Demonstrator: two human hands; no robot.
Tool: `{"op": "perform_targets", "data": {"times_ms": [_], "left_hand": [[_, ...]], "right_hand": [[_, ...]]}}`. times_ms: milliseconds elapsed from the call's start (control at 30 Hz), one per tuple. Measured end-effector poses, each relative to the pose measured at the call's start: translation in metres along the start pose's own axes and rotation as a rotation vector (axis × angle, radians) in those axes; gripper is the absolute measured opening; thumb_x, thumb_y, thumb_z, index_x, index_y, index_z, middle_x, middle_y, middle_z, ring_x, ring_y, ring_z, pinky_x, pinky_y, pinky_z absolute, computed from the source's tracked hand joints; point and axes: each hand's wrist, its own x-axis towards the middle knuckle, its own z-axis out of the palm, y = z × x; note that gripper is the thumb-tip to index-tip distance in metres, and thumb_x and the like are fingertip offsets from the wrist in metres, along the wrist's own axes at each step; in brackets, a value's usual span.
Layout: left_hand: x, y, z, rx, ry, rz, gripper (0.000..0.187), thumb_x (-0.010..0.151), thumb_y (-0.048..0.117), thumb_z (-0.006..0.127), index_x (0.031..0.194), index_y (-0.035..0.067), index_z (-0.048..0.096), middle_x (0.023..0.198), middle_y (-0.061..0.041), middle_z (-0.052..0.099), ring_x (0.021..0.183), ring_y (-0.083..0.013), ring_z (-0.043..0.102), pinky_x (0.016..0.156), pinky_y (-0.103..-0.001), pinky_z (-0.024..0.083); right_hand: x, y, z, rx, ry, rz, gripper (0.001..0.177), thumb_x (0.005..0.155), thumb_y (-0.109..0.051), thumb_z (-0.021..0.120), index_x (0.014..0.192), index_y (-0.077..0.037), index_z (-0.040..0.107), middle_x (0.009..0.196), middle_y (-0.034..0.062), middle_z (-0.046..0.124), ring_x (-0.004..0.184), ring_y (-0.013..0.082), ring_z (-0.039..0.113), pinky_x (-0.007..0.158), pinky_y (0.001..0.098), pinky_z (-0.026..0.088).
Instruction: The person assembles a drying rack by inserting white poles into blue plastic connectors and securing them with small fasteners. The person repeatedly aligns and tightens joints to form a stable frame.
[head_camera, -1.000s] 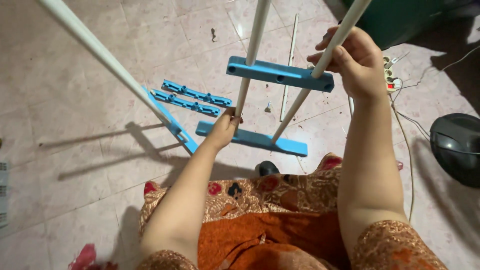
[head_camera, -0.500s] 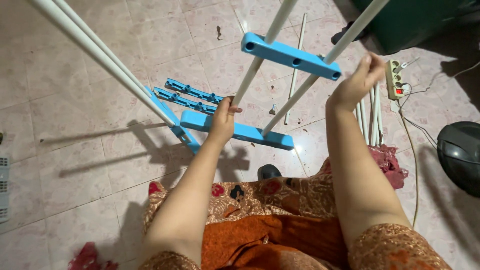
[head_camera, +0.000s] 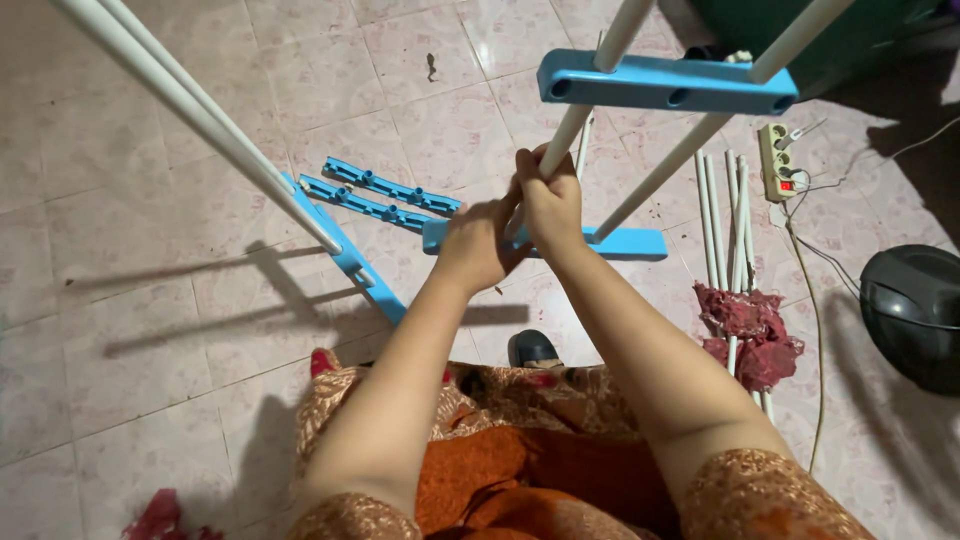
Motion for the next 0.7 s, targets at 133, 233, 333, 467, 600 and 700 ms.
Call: {"op": "perform_targets", "data": {"times_ms": [133,233,333,467,600,700], "left_hand": [[-0.009,0.020,-0.013,0.270,-0.087,-0.060,0.067,0.073,0.054,0.081,0.116,0.007,0.062,0.103,-0.010,0.071,0.095,-0.0310,0.069,0.091,-0.050,0.051],[-0.008,0.024,-0.014,0.384,-0.220,-0.166,0.057,0.078,0.060,0.078,0.111,0.015,0.064,0.107,-0.005,0.073,0.098,-0.0292,0.070,0.088,-0.045,0.053],[-0.001,0.018,-0.006,0.354,-0.449,-0.333,0.054,0.087,0.063,0.071,0.112,0.016,0.066,0.110,-0.006,0.074,0.101,-0.0298,0.071,0.086,-0.045,0.055],[-0.005,0.000,0.006,0.148,-0.422,-0.384,0.038,0.089,0.046,0.068,0.115,0.019,0.070,0.106,-0.008,0.075,0.100,-0.0307,0.072,0.081,-0.046,0.056],[-0.015,-0.019,0.032,0.083,-0.306,-0.389,0.036,0.087,0.039,0.067,0.114,0.016,0.070,0.106,-0.011,0.075,0.098,-0.0345,0.071,0.082,-0.047,0.056],[-0.015,-0.033,0.055,0.063,-0.345,-0.396,0.034,0.090,0.041,0.066,0.109,0.014,0.072,0.104,-0.013,0.075,0.098,-0.0353,0.071,0.083,-0.047,0.056]], "right_hand": [[-0.003,-0.002,0.000,0.135,-0.024,-0.123,0.019,0.108,-0.015,0.061,0.097,-0.006,0.048,0.072,0.0013,0.052,0.060,0.0110,0.048,0.057,0.0296,0.048],[-0.003,-0.005,0.009,0.233,0.053,-0.015,0.030,0.108,-0.022,0.060,0.084,-0.008,0.047,0.059,-0.0008,0.045,0.047,0.0089,0.038,0.044,0.0270,0.032],[-0.009,-0.003,0.017,0.146,0.101,0.017,0.037,0.107,-0.026,0.060,0.075,-0.010,0.048,0.055,-0.0021,0.044,0.045,0.0078,0.038,0.043,0.0267,0.030],[-0.016,0.007,0.032,0.002,0.082,-0.035,0.037,0.104,-0.022,0.064,0.073,-0.008,0.051,0.059,-0.0024,0.050,0.050,0.0074,0.044,0.046,0.0270,0.036],[-0.020,0.021,0.034,-0.132,0.013,-0.127,0.026,0.104,-0.016,0.063,0.081,-0.004,0.059,0.067,-0.0041,0.054,0.061,0.0045,0.047,0.053,0.0256,0.038],[-0.021,0.027,0.028,-0.154,-0.014,-0.117,0.020,0.103,-0.009,0.062,0.084,-0.003,0.060,0.070,-0.0053,0.053,0.064,0.0036,0.046,0.055,0.0253,0.038]]}}
